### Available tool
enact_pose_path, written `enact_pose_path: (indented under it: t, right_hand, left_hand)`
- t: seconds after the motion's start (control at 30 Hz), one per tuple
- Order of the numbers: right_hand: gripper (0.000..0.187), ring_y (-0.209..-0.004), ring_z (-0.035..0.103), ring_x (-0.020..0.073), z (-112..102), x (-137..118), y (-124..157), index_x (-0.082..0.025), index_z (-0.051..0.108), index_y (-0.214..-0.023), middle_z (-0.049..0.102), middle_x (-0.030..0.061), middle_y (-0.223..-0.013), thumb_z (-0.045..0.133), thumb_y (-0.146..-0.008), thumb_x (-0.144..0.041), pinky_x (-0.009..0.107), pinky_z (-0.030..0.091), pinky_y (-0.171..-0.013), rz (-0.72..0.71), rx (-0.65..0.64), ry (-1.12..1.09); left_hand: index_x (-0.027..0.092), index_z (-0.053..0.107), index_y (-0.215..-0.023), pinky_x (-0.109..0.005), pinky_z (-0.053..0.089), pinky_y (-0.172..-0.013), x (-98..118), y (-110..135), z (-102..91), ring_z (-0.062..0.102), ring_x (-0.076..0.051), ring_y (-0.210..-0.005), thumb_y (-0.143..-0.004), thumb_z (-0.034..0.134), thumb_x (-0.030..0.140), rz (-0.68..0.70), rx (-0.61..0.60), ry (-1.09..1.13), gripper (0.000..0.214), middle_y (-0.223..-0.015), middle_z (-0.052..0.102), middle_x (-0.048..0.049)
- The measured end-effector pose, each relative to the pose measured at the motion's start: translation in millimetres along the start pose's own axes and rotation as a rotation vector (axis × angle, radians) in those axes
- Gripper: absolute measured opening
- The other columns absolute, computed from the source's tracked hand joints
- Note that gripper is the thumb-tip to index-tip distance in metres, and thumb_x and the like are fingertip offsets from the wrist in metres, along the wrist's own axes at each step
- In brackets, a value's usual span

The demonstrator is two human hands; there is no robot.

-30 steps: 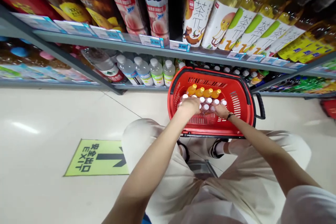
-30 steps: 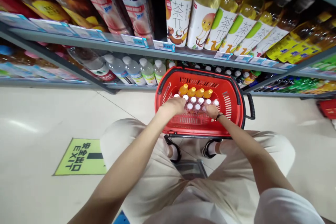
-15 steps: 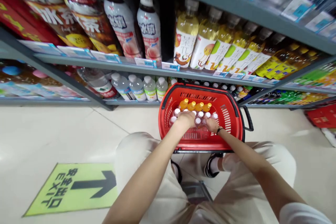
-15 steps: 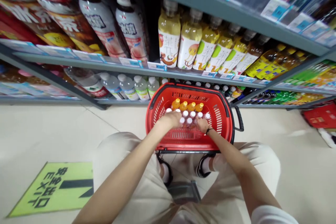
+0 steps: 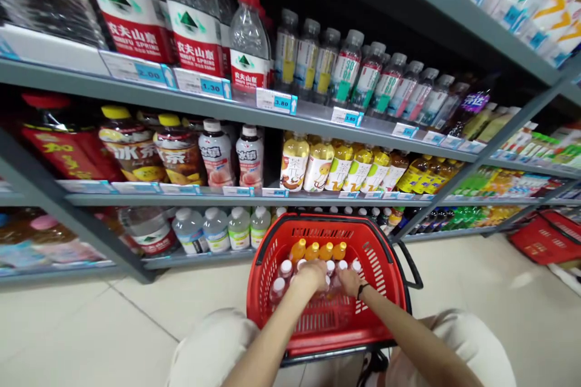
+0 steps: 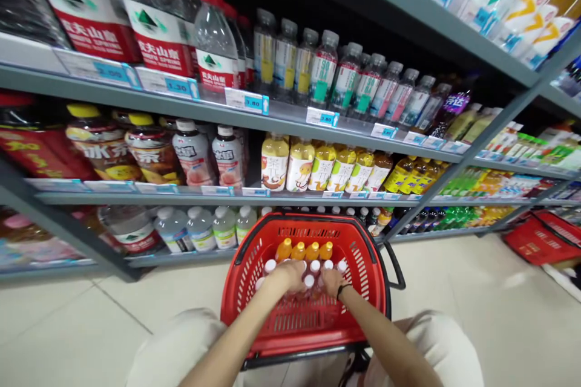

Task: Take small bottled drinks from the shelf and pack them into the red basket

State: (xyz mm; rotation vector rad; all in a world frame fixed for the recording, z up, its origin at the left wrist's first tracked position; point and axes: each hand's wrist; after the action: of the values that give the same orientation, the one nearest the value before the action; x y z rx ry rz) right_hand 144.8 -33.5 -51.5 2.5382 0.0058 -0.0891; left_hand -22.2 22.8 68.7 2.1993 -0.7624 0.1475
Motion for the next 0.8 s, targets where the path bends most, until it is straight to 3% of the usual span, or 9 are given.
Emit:
enact_pose_path:
  t: [0.1, 0.2, 0.3, 0.43, 0.5, 0.57, 0.63, 0.7, 0.8]
  right_hand:
    - [0.022, -0.098, 0.073, 0.0223, -38.0, 0.5, 1.4, -0.016, 0.071, -0.112, 0.073, 0.0071, -0.105, 0.077, -0.095, -0.028, 0.036, 0.061, -0.085, -0.023, 0.012, 0.037]
    - [0.013, -0.089, 0.073, 0.0230, -99.2, -0.2, 6.6, -0.010, 0.071, -0.098, 0.074, 0.0114, -0.094, 0.068, -0.099, -0.023, 0.037, 0.059, -0.083, -0.082, 0.155, 0.033]
    - [0.024, -0.090, 0.073, 0.0233, -173.7, -2.8, 19.0, -0.012, 0.070, -0.103, 0.075, 0.0139, -0.095, 0.047, -0.106, -0.017, 0.035, 0.054, -0.087, -0.184, 0.389, -0.009]
    - [0.037, -0.099, 0.071, 0.0178, -267.4, -11.8, 43.2, -0.015, 0.057, -0.128, 0.074, 0.0102, -0.109, 0.029, -0.105, -0.009, 0.030, 0.050, -0.093, -0.333, 0.715, -0.102]
    - [0.037, -0.084, 0.070, 0.0178, -310.5, -17.9, 54.9, -0.015, 0.051, -0.134, 0.073, 0.0101, -0.106, 0.029, -0.106, -0.012, 0.030, 0.052, -0.081, -0.527, 1.032, -0.203]
    - [0.037, -0.074, 0.067, 0.0178, -354.2, -23.3, 62.9, -0.017, 0.046, -0.141, 0.072, 0.0092, -0.104, 0.031, -0.107, -0.020, 0.031, 0.053, -0.075, -0.635, 1.254, -0.152]
    - [0.033, -0.075, 0.066, 0.0201, -399.1, -27.1, 64.1, -0.019, 0.050, -0.136, 0.071, 0.0074, -0.096, 0.035, -0.108, -0.026, 0.035, 0.053, -0.079, -0.573, 1.424, -0.081]
    - [0.035, -0.083, 0.069, 0.0246, -442.2, -30.2, 57.6, -0.017, 0.048, -0.138, 0.070, 0.0093, -0.096, 0.040, -0.105, -0.029, 0.041, 0.054, -0.088, -0.416, 1.522, -0.108]
    - [0.047, -0.100, 0.071, 0.0333, -492.9, -36.5, 37.4, -0.011, 0.045, -0.142, 0.071, 0.0154, -0.102, 0.050, -0.101, -0.033, 0.052, 0.051, -0.100, -0.155, 1.507, -0.154]
  left_hand:
    - [0.005, 0.069, -0.132, -0.044, 0.056, -0.103, -1.8, 2.9, 1.9, 0.068, -0.038, -0.127, -0.080, 0.071, 0.022, 0.001, -0.007, -0.005, 0.054, -0.130, 0.070, -0.0278]
    - [0.005, 0.069, -0.132, -0.045, 0.056, -0.104, -6.6, 2.2, 4.5, 0.067, -0.038, -0.128, -0.083, 0.068, 0.020, -0.009, 0.002, -0.005, 0.051, -0.131, 0.070, -0.0286]
    - [0.007, 0.071, -0.129, -0.046, 0.055, -0.106, -9.8, -2.2, 5.6, 0.066, -0.037, -0.130, -0.084, 0.066, 0.018, -0.011, 0.013, 0.000, 0.047, -0.132, 0.070, -0.0275]
    - [0.012, 0.072, -0.129, -0.050, 0.057, -0.102, -8.9, -8.5, 6.1, 0.068, -0.038, -0.127, -0.083, 0.066, 0.018, -0.013, 0.005, -0.011, 0.046, -0.132, 0.071, -0.0240]
    - [0.013, 0.073, -0.128, -0.048, 0.057, -0.102, -8.3, -10.2, 7.1, 0.069, -0.037, -0.126, -0.084, 0.065, 0.019, -0.011, 0.002, -0.018, 0.046, -0.132, 0.071, -0.0231]
    - [0.013, 0.073, -0.128, -0.046, 0.057, -0.103, -9.1, -11.0, 8.6, 0.069, -0.036, -0.127, -0.085, 0.064, 0.020, -0.008, 0.013, -0.019, 0.045, -0.133, 0.071, -0.0227]
    - [0.014, 0.072, -0.129, -0.045, 0.057, -0.103, -11.4, -11.5, 10.3, 0.068, -0.035, -0.128, -0.085, 0.063, 0.021, -0.007, 0.026, -0.013, 0.046, -0.134, 0.071, -0.0218]
    - [0.015, 0.072, -0.131, -0.046, 0.057, -0.103, -13.9, -12.0, 11.2, 0.067, -0.035, -0.129, -0.086, 0.062, 0.022, -0.015, 0.036, -0.002, 0.047, -0.135, 0.070, -0.0211]
    - [0.014, 0.071, -0.133, -0.046, 0.057, -0.103, -15.1, -13.2, 10.3, 0.066, -0.035, -0.130, -0.086, 0.062, 0.020, -0.027, 0.046, 0.014, 0.048, -0.136, 0.069, -0.0219]
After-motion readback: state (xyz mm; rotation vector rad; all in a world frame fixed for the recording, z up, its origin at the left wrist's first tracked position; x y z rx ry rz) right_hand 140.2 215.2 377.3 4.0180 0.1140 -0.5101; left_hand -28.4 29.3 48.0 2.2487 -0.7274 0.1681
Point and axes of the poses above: each hand's wrist, its own y-axis away from the middle knuckle, its own z-axis out of the palm, x = y × z
